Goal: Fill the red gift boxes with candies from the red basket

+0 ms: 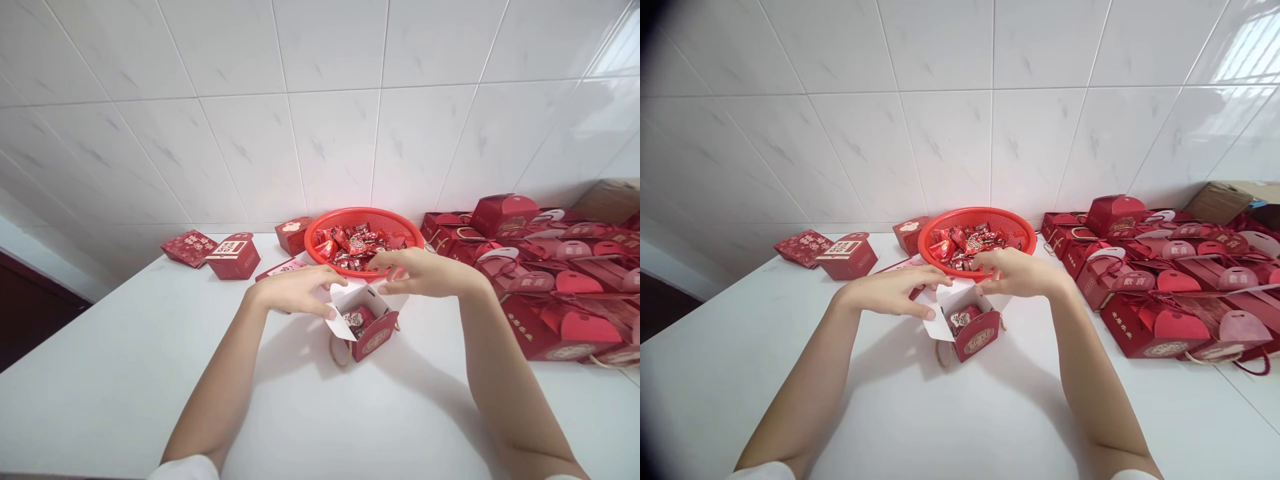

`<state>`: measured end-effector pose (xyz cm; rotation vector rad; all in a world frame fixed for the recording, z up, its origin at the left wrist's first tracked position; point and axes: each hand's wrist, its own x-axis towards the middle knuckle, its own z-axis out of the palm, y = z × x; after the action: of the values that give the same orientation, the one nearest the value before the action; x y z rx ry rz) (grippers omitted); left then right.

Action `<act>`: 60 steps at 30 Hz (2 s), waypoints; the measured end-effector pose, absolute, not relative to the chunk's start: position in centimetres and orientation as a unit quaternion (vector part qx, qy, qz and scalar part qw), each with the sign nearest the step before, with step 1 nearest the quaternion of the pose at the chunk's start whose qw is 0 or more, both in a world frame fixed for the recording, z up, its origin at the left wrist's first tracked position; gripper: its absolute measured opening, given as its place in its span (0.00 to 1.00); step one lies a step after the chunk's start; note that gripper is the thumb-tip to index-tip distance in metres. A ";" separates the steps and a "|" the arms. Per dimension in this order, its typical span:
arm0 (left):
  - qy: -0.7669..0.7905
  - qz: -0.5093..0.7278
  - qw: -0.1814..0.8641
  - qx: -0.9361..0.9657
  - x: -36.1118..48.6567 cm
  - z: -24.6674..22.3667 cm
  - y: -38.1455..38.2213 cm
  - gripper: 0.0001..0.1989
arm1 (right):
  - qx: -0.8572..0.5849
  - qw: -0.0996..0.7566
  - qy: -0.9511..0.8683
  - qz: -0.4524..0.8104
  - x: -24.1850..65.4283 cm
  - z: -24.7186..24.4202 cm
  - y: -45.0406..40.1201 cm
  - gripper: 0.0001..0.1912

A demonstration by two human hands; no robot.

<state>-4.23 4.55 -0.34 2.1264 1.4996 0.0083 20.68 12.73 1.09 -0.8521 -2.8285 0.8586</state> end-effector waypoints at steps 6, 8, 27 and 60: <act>0.572 -0.053 0.263 0.775 -3.4 0.5 3.6 0.41 | -0.422 -0.066 -0.888 0.174 20.7 0.8 11.5 0.24; 0.574 -0.065 0.262 0.773 -3.3 0.8 3.3 0.44 | -0.409 -0.074 -0.894 0.165 20.3 0.7 11.0 0.24; 0.640 0.020 0.239 0.730 -0.3 -1.1 3.5 0.47 | -0.243 -0.043 -0.920 0.304 19.3 0.0 9.2 0.30; 0.607 -0.053 0.303 0.732 -0.3 -2.5 4.8 0.23 | -0.283 -0.167 -0.915 0.233 18.0 -1.5 12.8 0.25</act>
<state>-0.29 4.77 -2.52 1.9413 1.6094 -0.1393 18.01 12.78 -1.54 -0.9987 -3.2276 0.8222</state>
